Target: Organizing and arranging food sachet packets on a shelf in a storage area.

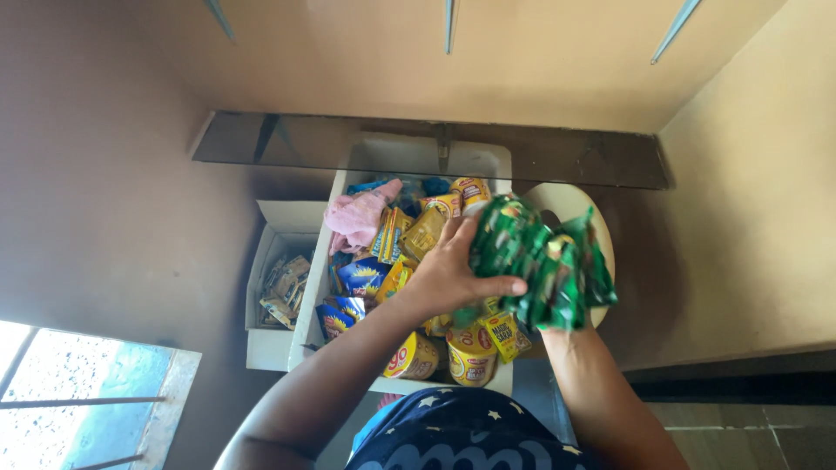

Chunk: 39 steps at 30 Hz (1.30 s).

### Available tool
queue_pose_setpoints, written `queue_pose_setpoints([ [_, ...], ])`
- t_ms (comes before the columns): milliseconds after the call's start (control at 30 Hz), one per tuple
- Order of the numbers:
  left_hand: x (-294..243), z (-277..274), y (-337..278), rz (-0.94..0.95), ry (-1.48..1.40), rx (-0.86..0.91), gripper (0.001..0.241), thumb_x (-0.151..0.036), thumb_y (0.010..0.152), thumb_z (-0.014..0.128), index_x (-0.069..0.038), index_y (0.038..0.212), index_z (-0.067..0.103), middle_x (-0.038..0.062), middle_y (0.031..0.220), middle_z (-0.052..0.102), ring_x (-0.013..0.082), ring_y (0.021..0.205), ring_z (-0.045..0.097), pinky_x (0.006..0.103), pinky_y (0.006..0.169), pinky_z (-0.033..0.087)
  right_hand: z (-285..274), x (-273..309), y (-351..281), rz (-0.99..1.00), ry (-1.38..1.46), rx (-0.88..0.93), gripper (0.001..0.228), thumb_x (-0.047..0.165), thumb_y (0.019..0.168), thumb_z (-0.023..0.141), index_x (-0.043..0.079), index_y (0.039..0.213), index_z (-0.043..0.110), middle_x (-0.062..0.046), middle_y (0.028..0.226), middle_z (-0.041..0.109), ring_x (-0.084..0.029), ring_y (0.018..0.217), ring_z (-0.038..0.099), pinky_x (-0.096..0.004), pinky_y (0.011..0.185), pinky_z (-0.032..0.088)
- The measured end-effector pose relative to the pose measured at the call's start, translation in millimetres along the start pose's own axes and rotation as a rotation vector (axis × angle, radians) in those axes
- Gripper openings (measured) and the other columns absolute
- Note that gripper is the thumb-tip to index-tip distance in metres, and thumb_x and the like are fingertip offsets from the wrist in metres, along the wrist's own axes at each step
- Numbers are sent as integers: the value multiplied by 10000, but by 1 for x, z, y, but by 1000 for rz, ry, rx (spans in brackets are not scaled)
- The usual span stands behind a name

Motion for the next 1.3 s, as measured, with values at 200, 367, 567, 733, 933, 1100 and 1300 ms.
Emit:
queue_pose_setpoints([
  [200, 63, 43, 7, -117, -807, -17, 1414, -459, 702, 921, -108, 1612, -103, 264, 1547, 442, 344, 1418, 479, 427, 1148, 427, -7, 4, 9, 27, -264, -365, 552, 507, 1055, 532, 10, 1264, 651, -179, 1113, 744, -304, 938, 744, -466, 777, 628],
  [367, 80, 52, 4, -296, -1031, -69, 1519, -397, 653, 922, -275, 1585, -271, 214, 1597, 339, 346, 1399, 450, 473, 1063, 477, 27, -2, 24, 182, -498, -629, 516, 456, 924, 537, 67, 1239, 665, -141, 1072, 758, -273, 904, 752, -439, 771, 633],
  [567, 68, 45, -5, -135, -1189, 19, 1535, -369, 685, 916, -375, 1590, -323, 185, 1652, 263, 362, 1416, 448, 490, 1035, 509, 76, -8, 37, 251, -620, -453, 565, 390, 913, 604, 80, 1384, 557, -148, 1215, 710, -251, 1035, 725, -405, 896, 606],
  [733, 66, 53, -12, -153, -1142, -59, 1472, -125, 733, 867, -415, 1532, -335, 318, 1515, 435, 415, 1222, 578, 484, 996, 540, 61, -8, 40, 186, -866, -472, 640, 302, 864, 679, 72, 1429, 486, -147, 1221, 676, -241, 1077, 696, -387, 921, 579],
  [933, 92, 70, -16, -263, -1323, -168, 1252, -103, 800, 675, -441, 1597, -229, 179, 1492, 479, 325, 1191, 667, 526, 927, 591, 45, 0, 40, 332, -931, -650, 567, 353, 848, 672, 118, 1340, 514, -109, 1150, 688, -227, 997, 721, -418, 864, 602],
  [1100, 100, 80, -20, -429, -1447, -197, 1211, -111, 757, 634, -472, 1593, -163, 222, 1489, 457, 388, 1159, 613, 544, 866, 585, 57, -9, 33, 624, -773, -559, 590, 577, 924, 552, 112, 1274, 650, -114, 1092, 755, -224, 907, 736, -429, 862, 598],
  [1300, 83, 72, -22, -323, -1385, -292, 1229, -64, 752, 639, -459, 1573, -185, 243, 1544, 401, 397, 1220, 602, 545, 909, 580, 51, 0, 35, 534, -596, -395, 619, 457, 885, 633, 54, 1354, 606, -146, 1195, 731, -261, 993, 732, -457, 900, 591],
])
Point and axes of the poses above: each hand's wrist, its own y-axis towards the middle knuckle, its own z-axis out of the palm, x = y × z, the point moved 8 cm from there along y, towards the middle knuckle
